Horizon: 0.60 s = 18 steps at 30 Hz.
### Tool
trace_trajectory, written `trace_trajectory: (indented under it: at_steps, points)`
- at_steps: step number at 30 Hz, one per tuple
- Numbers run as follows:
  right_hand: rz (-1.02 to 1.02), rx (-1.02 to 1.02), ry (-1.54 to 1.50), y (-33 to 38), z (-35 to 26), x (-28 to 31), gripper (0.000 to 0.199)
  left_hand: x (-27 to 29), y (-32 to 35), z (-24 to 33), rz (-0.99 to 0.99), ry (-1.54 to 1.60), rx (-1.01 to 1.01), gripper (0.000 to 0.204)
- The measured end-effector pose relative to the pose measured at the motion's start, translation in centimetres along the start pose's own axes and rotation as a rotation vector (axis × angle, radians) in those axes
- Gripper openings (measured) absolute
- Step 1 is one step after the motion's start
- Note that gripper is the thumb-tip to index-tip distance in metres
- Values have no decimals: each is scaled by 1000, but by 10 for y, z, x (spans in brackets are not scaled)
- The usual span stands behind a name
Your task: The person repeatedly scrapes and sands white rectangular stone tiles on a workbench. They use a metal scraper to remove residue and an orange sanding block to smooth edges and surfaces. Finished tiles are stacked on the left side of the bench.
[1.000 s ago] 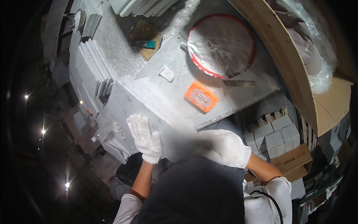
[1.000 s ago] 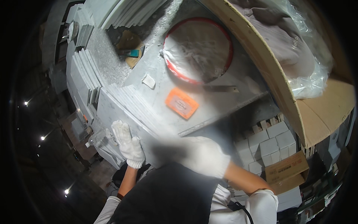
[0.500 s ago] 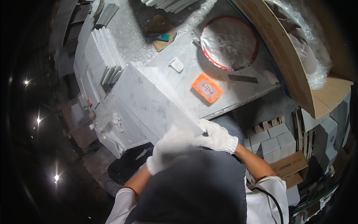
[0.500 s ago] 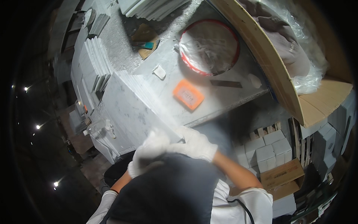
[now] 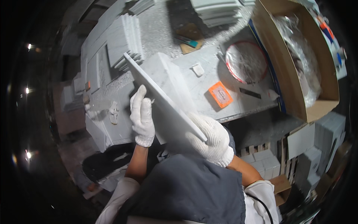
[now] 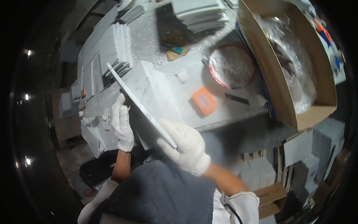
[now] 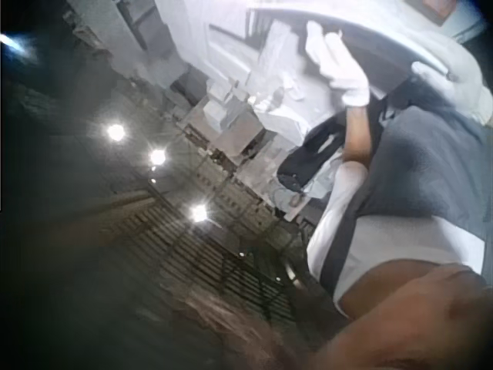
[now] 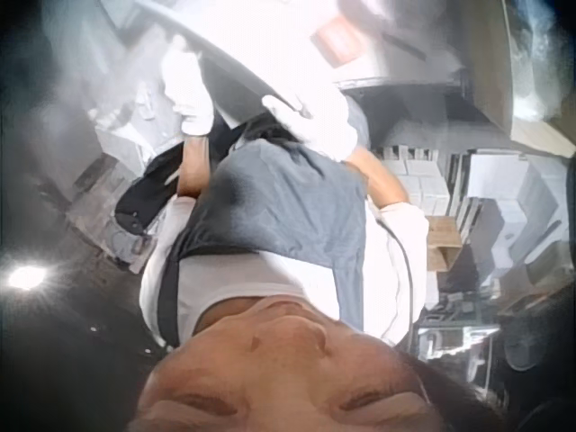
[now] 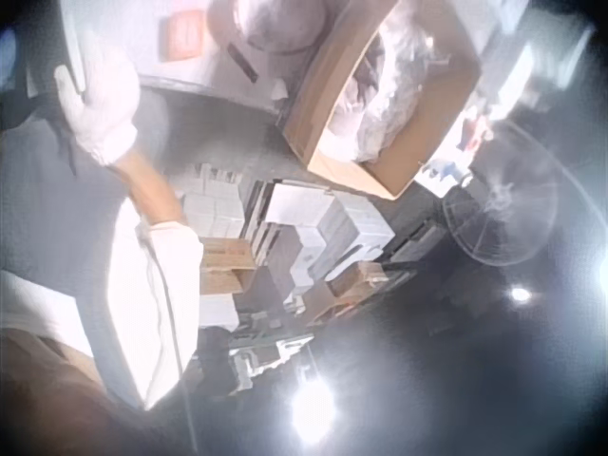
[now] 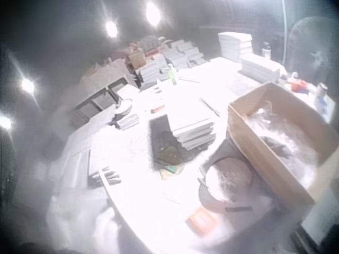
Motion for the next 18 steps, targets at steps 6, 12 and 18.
trace_trajectory:
  at_steps: [6,12,18]
  points:
    - [62,248,193,6,-43,-18,52,25,15,-3,73,-127,25,47]
    - [44,338,321,18,-48,-34,55,38,31,-9,137,-144,68,49]
    - [41,369,302,23,-56,-45,62,45,37,-3,177,105,192,59]
Point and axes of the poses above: each hand's wrist, its own y-axis away from the middle knuckle, its own x-axis out of the back of the hand, z = x × y, the point moved 8 cm from there along -y, towards the middle knuckle, and after that the axes turned 14 degrees about -x, right-handed, at the moved point
